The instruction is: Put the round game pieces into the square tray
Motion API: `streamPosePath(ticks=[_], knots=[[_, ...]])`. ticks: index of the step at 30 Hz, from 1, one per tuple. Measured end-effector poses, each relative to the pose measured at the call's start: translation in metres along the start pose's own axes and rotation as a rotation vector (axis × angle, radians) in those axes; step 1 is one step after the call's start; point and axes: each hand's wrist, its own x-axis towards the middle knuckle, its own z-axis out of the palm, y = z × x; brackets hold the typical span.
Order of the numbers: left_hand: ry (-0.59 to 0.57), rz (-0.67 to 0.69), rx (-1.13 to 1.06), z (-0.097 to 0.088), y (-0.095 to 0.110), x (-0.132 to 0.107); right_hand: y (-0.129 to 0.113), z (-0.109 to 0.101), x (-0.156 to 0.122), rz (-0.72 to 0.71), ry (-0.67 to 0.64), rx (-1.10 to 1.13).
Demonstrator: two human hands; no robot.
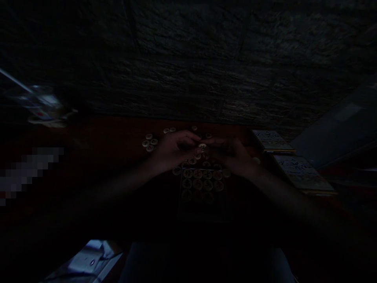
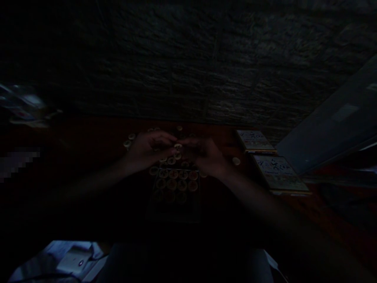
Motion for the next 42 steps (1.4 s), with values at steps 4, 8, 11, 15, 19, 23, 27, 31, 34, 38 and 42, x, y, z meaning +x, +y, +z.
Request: streamPosePath(ticks=[4, 8, 11, 15, 19, 23, 27, 31, 34, 38, 42], knots=[[0.009, -0.01, -0.039, 0.001, -0.002, 0.0, -0.001, 0.0, 0.001, 0.0, 0.023, 0.05], [0.022, 0.039, 0.003, 0.004, 0.001, -0.004, -0.001, 0.002, 0.0, 0.019, 0.08, 0.019], [0.003, 0.056, 0.014, 0.007, 0.004, -0.008, -0.002, 0.005, -0.002, 0.013, 0.108, 0.005], [-0.018, 0.057, 0.038, 0.01, 0.009, -0.012, -0.004, 0.009, -0.005, 0.053, 0.131, 0.065], [0.008, 0.061, 0.017, 0.01, 0.009, -0.012, -0.008, 0.01, -0.004, 0.099, 0.127, 0.129], [0.045, 0.027, -0.077, 0.008, 0.009, -0.01, -0.009, 0.007, -0.003, 0.103, 0.111, 0.185], [0.065, 0.012, -0.153, 0.007, 0.009, -0.007, -0.008, 0.004, -0.004, 0.071, 0.122, 0.195], [0.087, 0.02, -0.156, 0.007, 0.009, -0.008, -0.008, 0.004, -0.005, 0.018, 0.131, 0.161], [0.095, 0.021, -0.136, 0.009, 0.009, -0.01, -0.008, 0.006, -0.004, -0.013, 0.136, 0.125], [0.085, 0.037, -0.064, 0.011, 0.012, -0.014, -0.008, 0.009, -0.004, -0.019, 0.17, 0.066], [0.08, 0.062, -0.031, 0.013, 0.013, -0.014, -0.01, 0.013, -0.005, -0.016, 0.184, 0.022]])
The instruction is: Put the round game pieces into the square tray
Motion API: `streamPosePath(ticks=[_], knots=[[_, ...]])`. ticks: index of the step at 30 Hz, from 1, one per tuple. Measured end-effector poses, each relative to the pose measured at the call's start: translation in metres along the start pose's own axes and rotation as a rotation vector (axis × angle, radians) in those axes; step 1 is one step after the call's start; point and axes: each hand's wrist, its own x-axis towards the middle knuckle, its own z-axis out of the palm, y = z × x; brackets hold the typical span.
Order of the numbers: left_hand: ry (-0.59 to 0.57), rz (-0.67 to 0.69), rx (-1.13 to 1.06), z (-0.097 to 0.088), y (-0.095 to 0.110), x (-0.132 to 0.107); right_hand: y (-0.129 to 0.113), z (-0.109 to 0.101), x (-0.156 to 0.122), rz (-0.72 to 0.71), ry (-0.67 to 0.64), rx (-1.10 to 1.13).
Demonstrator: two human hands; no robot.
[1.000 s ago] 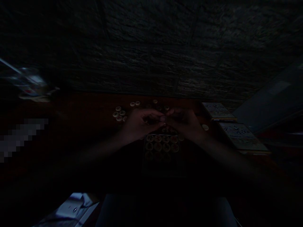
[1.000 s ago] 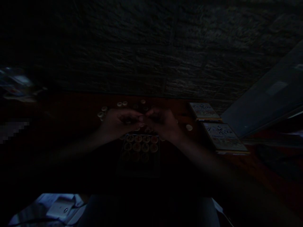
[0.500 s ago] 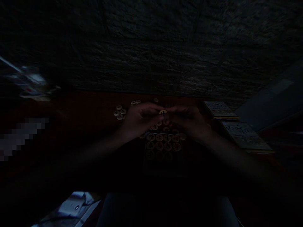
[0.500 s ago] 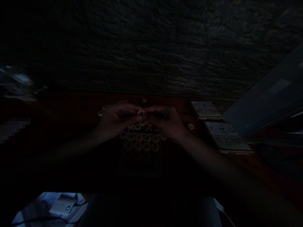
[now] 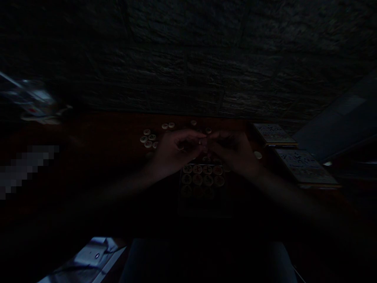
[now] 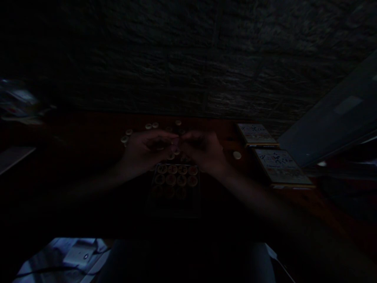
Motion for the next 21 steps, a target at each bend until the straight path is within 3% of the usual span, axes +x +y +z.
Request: streamPosePath(ticks=[11, 15, 21], knots=[[-0.04, 0.005, -0.113, 0.002, -0.0027, -0.0004, -0.0014, 0.0046, -0.0023, 0.006, 0.004, 0.084], [-0.011, -0.068, -0.19, 0.0007, 0.001, 0.0014, -0.0004, 0.0031, -0.0015, -0.021, 0.012, 0.061], [0.042, -0.28, -0.449, -0.0012, -0.0033, 0.0037, 0.0044, -0.0004, 0.0006, -0.091, 0.002, 0.068]])
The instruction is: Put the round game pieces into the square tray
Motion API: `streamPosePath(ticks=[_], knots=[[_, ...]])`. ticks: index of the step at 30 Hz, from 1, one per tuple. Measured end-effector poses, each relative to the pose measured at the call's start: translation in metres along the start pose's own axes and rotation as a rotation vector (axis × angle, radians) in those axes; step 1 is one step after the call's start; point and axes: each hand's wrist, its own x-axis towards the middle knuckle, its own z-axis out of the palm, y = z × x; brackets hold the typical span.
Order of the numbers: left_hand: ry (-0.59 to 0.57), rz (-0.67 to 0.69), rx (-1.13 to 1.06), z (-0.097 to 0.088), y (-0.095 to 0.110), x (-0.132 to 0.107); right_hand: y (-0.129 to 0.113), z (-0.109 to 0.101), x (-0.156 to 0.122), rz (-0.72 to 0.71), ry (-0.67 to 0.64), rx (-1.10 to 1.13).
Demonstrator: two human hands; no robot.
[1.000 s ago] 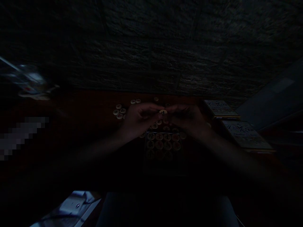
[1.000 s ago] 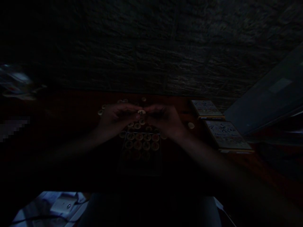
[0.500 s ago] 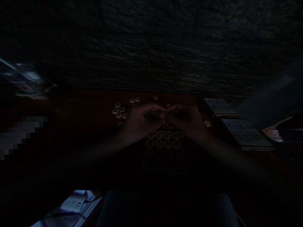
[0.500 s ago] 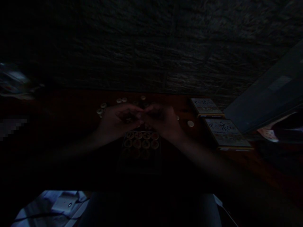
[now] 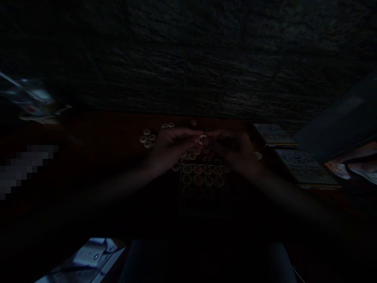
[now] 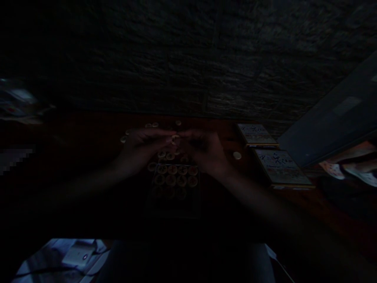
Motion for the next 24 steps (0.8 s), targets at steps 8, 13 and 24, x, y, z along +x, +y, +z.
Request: streamPosePath(ticks=[8, 13, 24], knots=[[-0.005, -0.095, -0.153, 0.002, 0.003, 0.001, -0.002, -0.003, -0.006, -0.19, 0.034, -0.279], [-0.033, -0.141, -0.164, 0.004, 0.004, 0.001, -0.005, -0.005, -0.01, -0.321, 0.025, -0.465], [-0.188, -0.229, -0.325, 0.002, 0.01, 0.002, -0.013, -0.004, -0.008, -0.491, 0.022, -0.501]])
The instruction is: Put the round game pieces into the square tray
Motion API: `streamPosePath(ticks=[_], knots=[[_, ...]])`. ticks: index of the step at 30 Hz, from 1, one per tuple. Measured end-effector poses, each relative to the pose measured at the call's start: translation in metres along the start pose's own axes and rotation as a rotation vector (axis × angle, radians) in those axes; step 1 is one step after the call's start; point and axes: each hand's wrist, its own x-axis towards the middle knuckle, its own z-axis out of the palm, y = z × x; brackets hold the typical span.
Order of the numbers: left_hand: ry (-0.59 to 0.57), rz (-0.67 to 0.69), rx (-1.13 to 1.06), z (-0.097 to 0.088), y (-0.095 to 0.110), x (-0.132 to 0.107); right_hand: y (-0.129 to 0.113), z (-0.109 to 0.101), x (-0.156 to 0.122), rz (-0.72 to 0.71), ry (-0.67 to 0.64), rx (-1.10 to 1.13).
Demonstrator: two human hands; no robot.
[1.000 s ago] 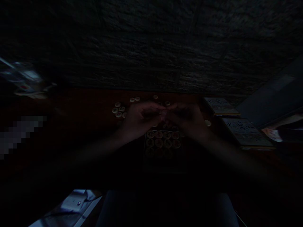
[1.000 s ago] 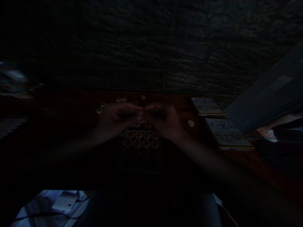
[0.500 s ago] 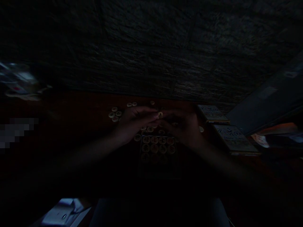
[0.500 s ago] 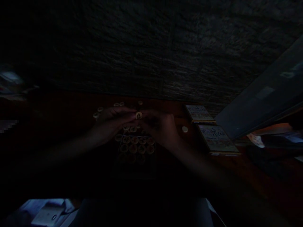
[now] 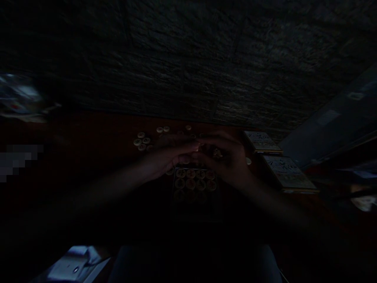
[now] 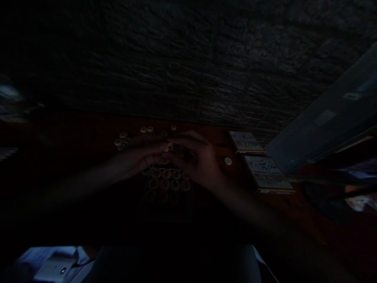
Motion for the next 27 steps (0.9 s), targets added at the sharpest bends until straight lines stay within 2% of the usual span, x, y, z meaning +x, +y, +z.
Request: streamPosePath(ticks=[4, 8, 11, 17, 23, 27], knots=[[0.052, 0.043, 0.021, -0.0018, -0.0025, 0.0006, 0.0017, -0.0007, 0.0005, -0.039, -0.008, -0.038], [-0.023, -0.014, 0.023, -0.0022, -0.0031, 0.0005, -0.0009, -0.0016, 0.0017, -0.074, 0.001, -0.05], [-0.048, -0.068, 0.052, -0.0015, -0.0014, 0.0001, -0.0035, -0.0018, 0.0024, -0.047, -0.022, -0.025], [-0.036, -0.045, 0.07, -0.0015, 0.0, 0.0001, -0.003, -0.0016, 0.0008, 0.056, -0.044, 0.018], [-0.076, -0.056, 0.046, -0.0025, -0.0017, 0.0002, -0.0048, -0.0012, 0.0019, -0.026, -0.048, 0.014], [-0.058, -0.052, 0.064, -0.0014, 0.0005, -0.0002, -0.0035, -0.0011, 0.0018, -0.014, -0.049, 0.023]])
